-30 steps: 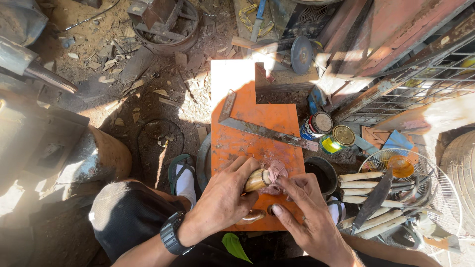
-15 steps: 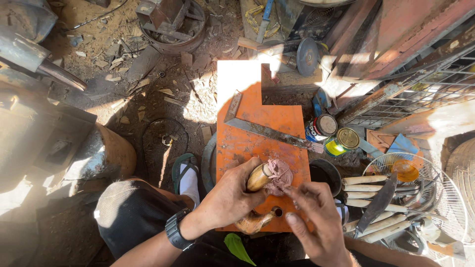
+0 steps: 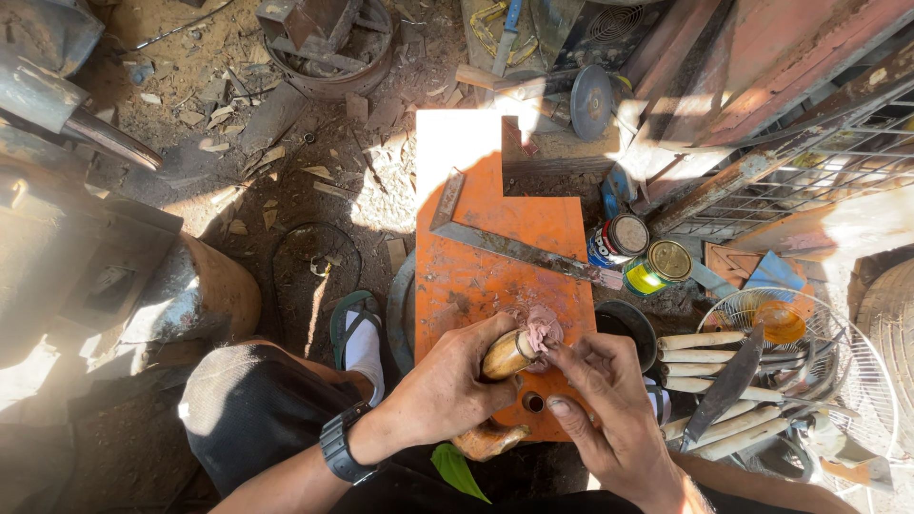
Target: The person scoops pink putty from a container and applies it to a curved wooden object using a putty knife. They smooth the putty over the surface and edges, repeatedly adding more material to fill gaps.
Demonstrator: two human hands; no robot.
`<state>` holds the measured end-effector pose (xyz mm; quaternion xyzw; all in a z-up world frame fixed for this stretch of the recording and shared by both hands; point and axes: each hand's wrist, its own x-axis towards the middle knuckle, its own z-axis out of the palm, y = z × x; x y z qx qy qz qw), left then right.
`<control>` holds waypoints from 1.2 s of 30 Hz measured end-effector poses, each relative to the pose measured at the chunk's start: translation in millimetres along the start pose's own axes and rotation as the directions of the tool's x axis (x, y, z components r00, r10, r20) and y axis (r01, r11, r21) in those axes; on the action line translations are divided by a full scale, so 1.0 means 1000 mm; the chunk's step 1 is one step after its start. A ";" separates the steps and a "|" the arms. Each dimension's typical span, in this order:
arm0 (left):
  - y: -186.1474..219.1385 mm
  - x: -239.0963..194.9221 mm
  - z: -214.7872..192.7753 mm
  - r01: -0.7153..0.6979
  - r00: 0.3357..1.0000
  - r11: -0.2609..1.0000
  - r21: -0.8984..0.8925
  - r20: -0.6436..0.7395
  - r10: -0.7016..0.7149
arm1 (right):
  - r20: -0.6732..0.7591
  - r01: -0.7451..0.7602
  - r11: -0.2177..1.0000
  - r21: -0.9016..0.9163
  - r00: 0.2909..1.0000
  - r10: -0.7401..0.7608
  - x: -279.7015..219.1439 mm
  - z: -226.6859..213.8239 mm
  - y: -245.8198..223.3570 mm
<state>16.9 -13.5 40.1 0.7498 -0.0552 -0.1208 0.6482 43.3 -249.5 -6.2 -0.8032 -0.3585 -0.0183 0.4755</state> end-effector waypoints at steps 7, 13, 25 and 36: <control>-0.004 -0.001 0.003 -0.014 0.999 0.994 0.110 0.050 0.008 | 0.037 0.057 0.998 -0.020 0.998 -0.057 0.010 -0.015 0.000; -0.009 0.000 0.001 -0.084 0.995 0.994 0.067 0.051 0.081 | -0.039 -0.112 0.825 0.554 0.986 0.160 -0.001 -0.012 0.001; -0.004 0.000 0.002 -0.012 0.996 1.000 -0.004 0.094 0.012 | 0.093 -0.104 0.896 0.431 0.993 0.070 -0.001 -0.012 -0.007; -0.004 -0.005 0.001 -0.104 0.985 0.987 0.124 0.151 0.085 | 0.122 0.207 0.977 -0.054 0.972 -0.200 0.015 -0.025 -0.015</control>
